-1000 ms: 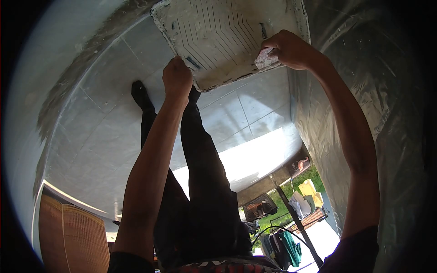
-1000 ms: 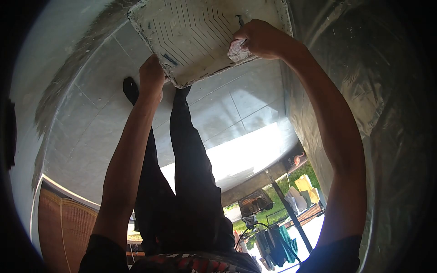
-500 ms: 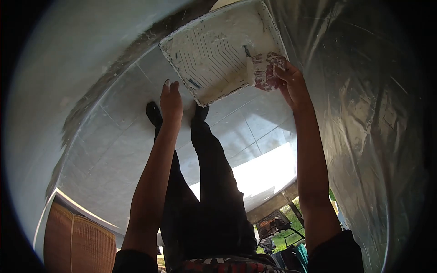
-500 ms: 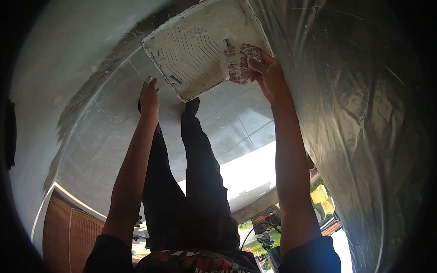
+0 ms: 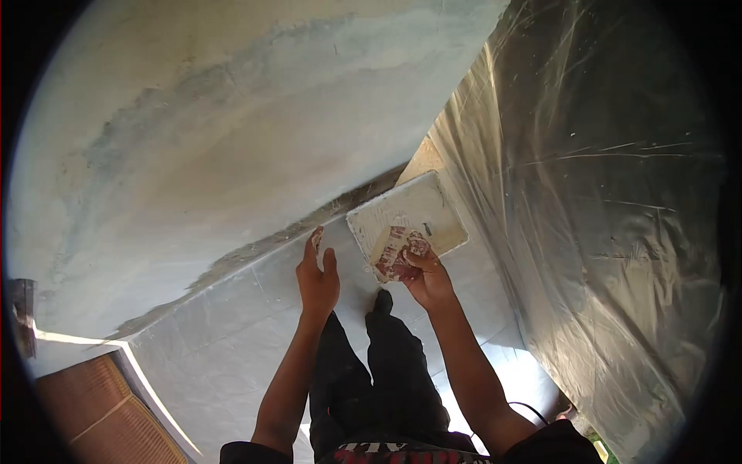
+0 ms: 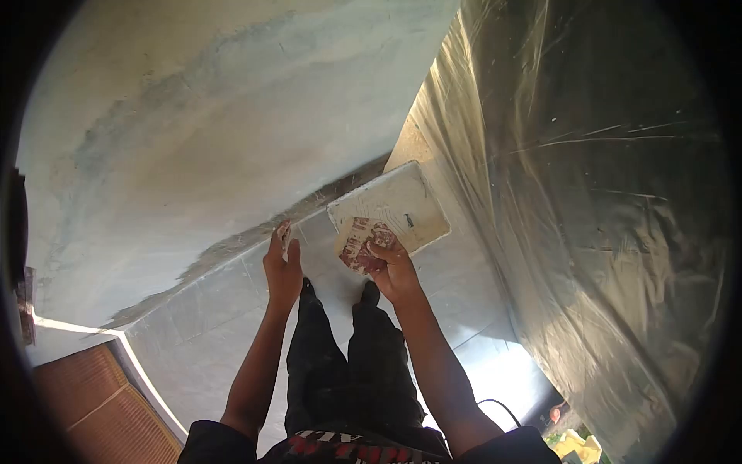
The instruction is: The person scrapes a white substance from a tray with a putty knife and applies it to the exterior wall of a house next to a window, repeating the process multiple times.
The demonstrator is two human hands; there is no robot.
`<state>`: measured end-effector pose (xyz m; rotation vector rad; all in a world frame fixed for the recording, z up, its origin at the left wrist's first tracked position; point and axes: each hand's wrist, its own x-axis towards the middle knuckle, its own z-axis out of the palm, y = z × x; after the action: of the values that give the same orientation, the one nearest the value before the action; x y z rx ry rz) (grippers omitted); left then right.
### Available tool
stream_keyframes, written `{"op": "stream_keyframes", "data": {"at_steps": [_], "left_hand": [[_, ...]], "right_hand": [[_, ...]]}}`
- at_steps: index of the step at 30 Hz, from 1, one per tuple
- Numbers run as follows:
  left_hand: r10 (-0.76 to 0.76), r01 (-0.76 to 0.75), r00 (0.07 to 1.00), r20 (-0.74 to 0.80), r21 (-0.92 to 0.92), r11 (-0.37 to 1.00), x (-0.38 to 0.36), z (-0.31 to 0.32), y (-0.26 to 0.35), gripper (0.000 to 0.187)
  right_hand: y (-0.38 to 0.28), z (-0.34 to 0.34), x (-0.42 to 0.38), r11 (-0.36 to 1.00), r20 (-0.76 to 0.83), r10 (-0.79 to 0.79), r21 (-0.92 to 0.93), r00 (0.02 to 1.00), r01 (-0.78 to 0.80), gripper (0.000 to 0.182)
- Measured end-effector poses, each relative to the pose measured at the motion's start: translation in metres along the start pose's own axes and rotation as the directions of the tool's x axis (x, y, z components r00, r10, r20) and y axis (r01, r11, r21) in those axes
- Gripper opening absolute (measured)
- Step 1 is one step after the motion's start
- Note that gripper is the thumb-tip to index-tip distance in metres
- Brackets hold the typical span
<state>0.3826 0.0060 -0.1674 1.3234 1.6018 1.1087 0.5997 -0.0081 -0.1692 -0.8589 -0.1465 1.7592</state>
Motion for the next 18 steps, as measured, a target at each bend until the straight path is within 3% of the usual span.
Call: {"op": "stream_keyframes", "data": {"at_steps": [6, 13, 16, 18], "left_hand": [[0.369, -0.323, 0.881, -0.297, 0.191, 0.927, -0.001, -0.084, 0.092, 0.045], [0.605, -0.411, 0.603, -0.52, 0.447, 0.794, 0.011, -0.246, 0.155, 0.043], [0.653, -0.42, 0.519, -0.552, 0.5, 0.757, 0.016, -0.311, 0.172, 0.046], [0.749, -0.439, 0.423, -0.51, 0.608, 0.662, 0.018, -0.349, 0.183, 0.048]], "right_hand": [[-0.023, 0.089, -0.001, 0.998, 0.235, 0.02, -0.056, 0.972, -0.007, 0.045], [0.004, 0.239, -0.009, 0.988, 0.471, -0.007, -0.133, 0.882, 0.079, 0.041], [0.021, 0.299, -0.015, 0.951, 0.525, -0.092, -0.205, 0.846, 0.231, 0.038], [0.031, 0.342, -0.028, 0.931, 0.57, -0.153, -0.191, 0.807, 0.312, 0.037]]}}
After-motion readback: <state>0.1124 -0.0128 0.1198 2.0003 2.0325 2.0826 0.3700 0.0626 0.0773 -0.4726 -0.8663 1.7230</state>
